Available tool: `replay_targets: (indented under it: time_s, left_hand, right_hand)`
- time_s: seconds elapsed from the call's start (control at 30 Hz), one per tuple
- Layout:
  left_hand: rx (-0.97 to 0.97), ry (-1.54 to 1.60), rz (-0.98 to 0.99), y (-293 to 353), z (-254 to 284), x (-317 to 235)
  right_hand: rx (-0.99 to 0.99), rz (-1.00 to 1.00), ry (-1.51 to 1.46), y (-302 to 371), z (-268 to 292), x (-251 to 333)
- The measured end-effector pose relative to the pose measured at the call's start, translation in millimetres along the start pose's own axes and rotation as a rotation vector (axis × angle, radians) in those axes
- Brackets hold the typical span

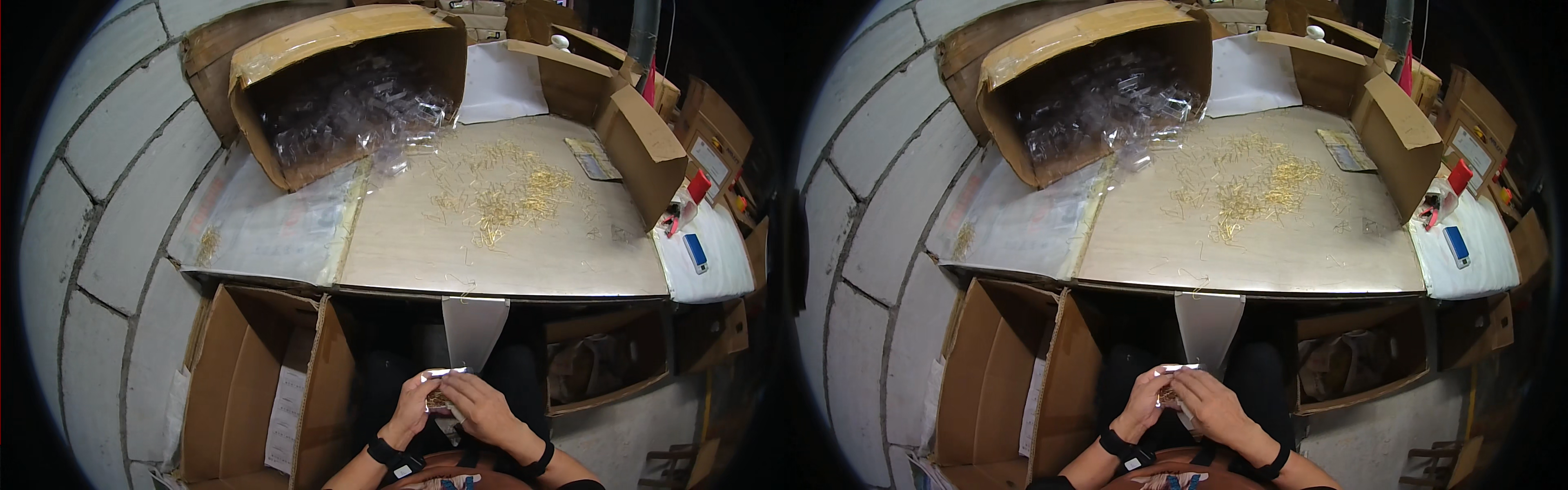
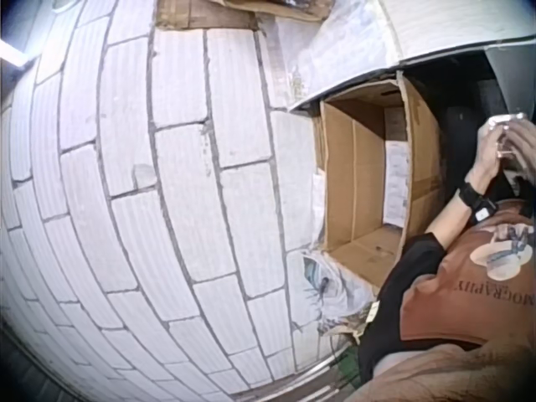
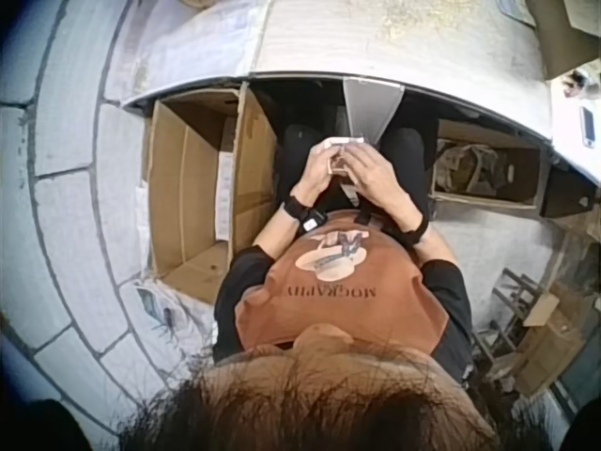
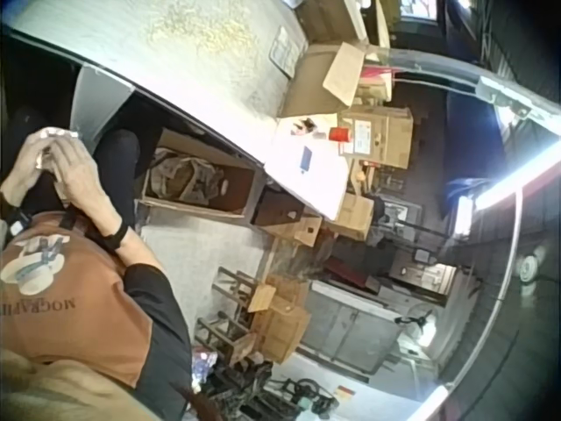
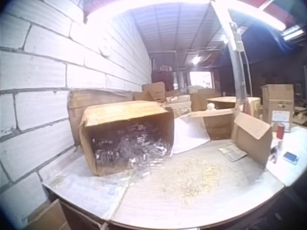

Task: The person is sorting and packaging small metal parts into plastic bags and larger boxes, utilizing a banding machine in a metal fabrication facility.

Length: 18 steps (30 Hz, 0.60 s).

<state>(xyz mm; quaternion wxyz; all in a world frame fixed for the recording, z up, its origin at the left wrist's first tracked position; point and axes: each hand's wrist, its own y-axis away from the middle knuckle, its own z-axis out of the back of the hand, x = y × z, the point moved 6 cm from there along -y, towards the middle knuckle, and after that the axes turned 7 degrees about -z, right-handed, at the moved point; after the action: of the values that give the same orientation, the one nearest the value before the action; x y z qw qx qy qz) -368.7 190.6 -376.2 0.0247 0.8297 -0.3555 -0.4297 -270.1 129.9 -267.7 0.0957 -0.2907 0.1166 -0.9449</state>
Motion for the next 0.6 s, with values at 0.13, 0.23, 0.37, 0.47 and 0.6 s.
replay_targets:
  time_s: [0.13,0.23,0.37,0.47,0.6]
  left_hand:
    - [0.104,0.064,-0.01,-1.8,-11.2,-3.3]
    - [0.14,0.134,-0.024,2.0,-18.7,-8.1]
    - [0.118,0.058,-0.041,2.5,-18.0,-10.9]
    - [0.106,0.031,0.008,2.3,-16.5,-9.1]
    - [0.06,-0.048,0.057,0.2,-11.8,-1.1]
  right_hand:
    - [-0.028,-0.013,0.008,0.4,0.4,3.8]
    - [-0.044,0.019,-0.039,-2.2,5.6,8.5]
    - [-0.208,-0.008,-0.202,-3.7,26.7,-4.7]
    - [-0.286,-0.386,-0.319,-3.0,34.3,-40.6]
    - [-0.07,-0.289,-0.23,-8.2,6.7,-39.2]
